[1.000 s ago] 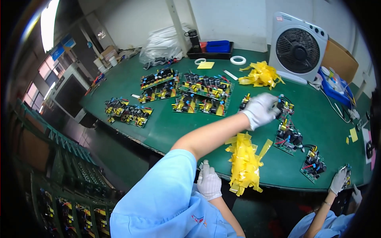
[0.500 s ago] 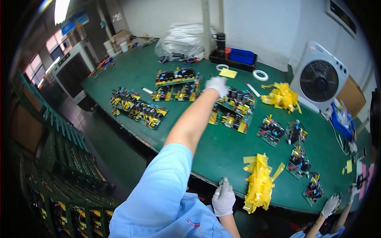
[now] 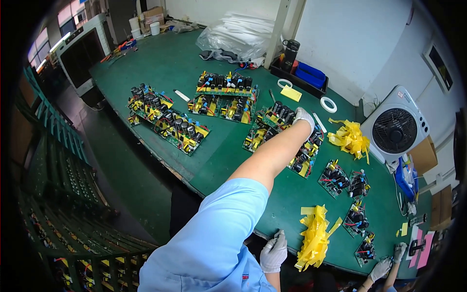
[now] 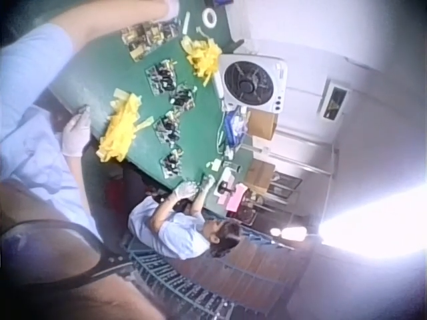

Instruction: The person assembles electronic components onto printed circuit boards by hand, securing capacitors, inductors, and connectors with yellow tape at a factory workstation.

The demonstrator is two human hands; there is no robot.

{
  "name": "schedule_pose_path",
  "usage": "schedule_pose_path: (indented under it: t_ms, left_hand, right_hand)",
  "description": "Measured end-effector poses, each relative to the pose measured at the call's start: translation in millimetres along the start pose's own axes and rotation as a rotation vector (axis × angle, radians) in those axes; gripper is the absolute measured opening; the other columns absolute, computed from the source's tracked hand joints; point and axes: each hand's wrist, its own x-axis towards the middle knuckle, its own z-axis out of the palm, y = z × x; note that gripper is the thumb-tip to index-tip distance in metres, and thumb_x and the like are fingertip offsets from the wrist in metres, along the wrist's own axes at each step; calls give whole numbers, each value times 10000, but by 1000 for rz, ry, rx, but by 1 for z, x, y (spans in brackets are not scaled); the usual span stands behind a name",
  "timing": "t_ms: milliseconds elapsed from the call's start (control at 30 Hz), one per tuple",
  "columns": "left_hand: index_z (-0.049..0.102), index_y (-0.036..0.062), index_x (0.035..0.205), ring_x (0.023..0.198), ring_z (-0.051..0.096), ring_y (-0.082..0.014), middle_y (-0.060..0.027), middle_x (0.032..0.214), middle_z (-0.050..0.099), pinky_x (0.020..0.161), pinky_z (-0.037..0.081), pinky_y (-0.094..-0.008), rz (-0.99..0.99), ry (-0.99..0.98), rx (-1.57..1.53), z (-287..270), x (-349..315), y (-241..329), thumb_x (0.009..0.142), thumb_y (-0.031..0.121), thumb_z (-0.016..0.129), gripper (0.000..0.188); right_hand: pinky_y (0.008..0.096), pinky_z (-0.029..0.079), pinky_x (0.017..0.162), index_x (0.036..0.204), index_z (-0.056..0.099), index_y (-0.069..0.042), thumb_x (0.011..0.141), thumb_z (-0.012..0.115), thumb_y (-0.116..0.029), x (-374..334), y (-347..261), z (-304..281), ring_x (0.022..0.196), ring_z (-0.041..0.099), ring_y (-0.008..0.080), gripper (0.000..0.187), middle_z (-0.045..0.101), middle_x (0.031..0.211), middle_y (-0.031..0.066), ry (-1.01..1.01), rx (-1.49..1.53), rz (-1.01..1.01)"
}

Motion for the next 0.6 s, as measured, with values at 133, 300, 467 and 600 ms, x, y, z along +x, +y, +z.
schedule_pose_path:
  t_ms: [133, 300, 467, 600]
  left_hand:
    - [689, 149, 1239, 1130, 661, -292, -90, 1245, 687, 895, 530, -467, 112, 42, -31, -21, -24, -3, 815, 267, 756, 445]
    - [671, 166, 1179, 1085, 677, -319, -134, 1149, 698, 861, 557, -428, 169, 193, -23, -53, -87, -38, 869, 111, 619, 319]
    - [602, 161, 1207, 944, 668, -314, -120, 997, 660, 782, 523, -462, 414, 408, 116, -61, -181, -63, 842, 123, 612, 367]
    - [582, 177, 1215, 903, 644, -272, -70, 936, 628, 776, 492, -436, 576, 302, 180, -36, -270, -54, 820, 176, 644, 399]
  right_hand:
    - [476, 512, 665, 1326, 482, 52, 911, 502, -52, 3, 6, 0, 783, 610, 395, 428, 620, 956, 203, 47, 21, -68]
    - [464, 527, 660, 1305, 496, 32, 879, 517, -69, 3, 5, -1, 793, 621, 381, 438, 633, 923, 179, 59, -11, -81]
    - [433, 529, 681, 1311, 516, 26, 854, 513, -34, 0, 1, -8, 767, 618, 367, 461, 628, 920, 176, 41, 69, -1]
    - [406, 536, 716, 1343, 490, 46, 895, 517, -65, -5, 11, -5, 782, 633, 341, 462, 632, 947, 165, 67, 123, -14]
